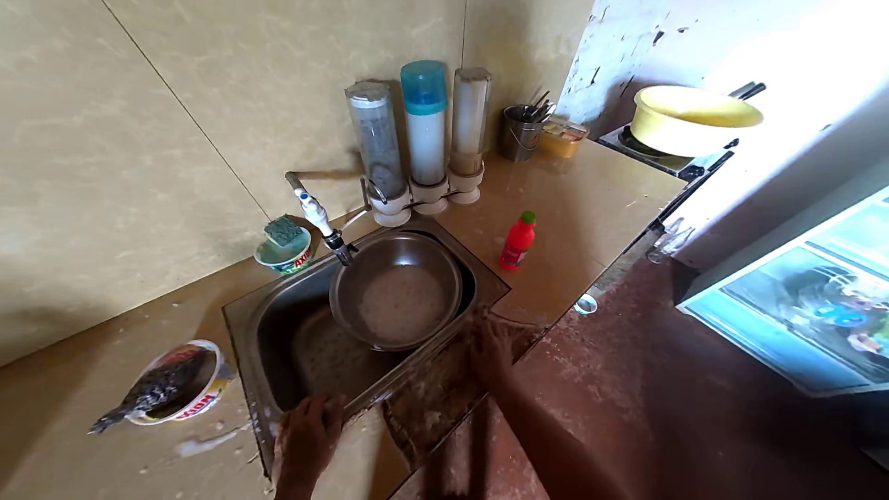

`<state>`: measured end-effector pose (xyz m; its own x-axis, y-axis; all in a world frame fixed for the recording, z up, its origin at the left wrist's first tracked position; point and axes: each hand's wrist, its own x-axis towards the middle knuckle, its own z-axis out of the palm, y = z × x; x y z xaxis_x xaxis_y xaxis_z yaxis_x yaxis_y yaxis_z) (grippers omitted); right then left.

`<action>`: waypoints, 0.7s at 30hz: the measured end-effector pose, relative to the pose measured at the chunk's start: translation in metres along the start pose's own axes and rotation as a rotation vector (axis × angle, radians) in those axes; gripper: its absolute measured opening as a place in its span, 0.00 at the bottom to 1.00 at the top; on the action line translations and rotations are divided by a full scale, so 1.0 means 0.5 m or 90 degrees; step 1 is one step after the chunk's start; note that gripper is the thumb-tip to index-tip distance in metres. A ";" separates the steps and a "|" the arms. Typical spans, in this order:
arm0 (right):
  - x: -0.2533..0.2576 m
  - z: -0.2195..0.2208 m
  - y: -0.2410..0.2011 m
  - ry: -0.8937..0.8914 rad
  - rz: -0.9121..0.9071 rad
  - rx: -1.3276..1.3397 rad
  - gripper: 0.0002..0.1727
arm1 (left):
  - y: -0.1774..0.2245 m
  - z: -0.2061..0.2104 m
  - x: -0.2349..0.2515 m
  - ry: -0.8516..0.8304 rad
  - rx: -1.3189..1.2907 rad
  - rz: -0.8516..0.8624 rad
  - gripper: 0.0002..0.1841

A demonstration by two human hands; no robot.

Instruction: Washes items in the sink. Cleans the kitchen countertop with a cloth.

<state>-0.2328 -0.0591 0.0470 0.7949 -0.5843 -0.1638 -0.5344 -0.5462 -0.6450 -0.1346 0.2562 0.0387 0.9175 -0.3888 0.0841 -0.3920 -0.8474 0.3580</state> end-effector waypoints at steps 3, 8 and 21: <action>-0.025 0.018 -0.021 0.025 -0.056 0.127 0.22 | -0.002 0.004 -0.005 0.009 0.000 0.006 0.26; -0.027 -0.057 0.045 0.112 0.002 0.080 0.21 | -0.002 0.008 -0.002 0.038 0.005 0.003 0.28; -0.104 0.051 -0.062 -0.106 -0.079 0.173 0.19 | 0.005 -0.007 0.007 -0.043 -0.005 -0.054 0.26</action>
<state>-0.2502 0.0034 0.0565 0.8969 -0.4055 -0.1764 -0.3522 -0.4137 -0.8395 -0.1323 0.2540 0.0429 0.9403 -0.3402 -0.0094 -0.3131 -0.8756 0.3679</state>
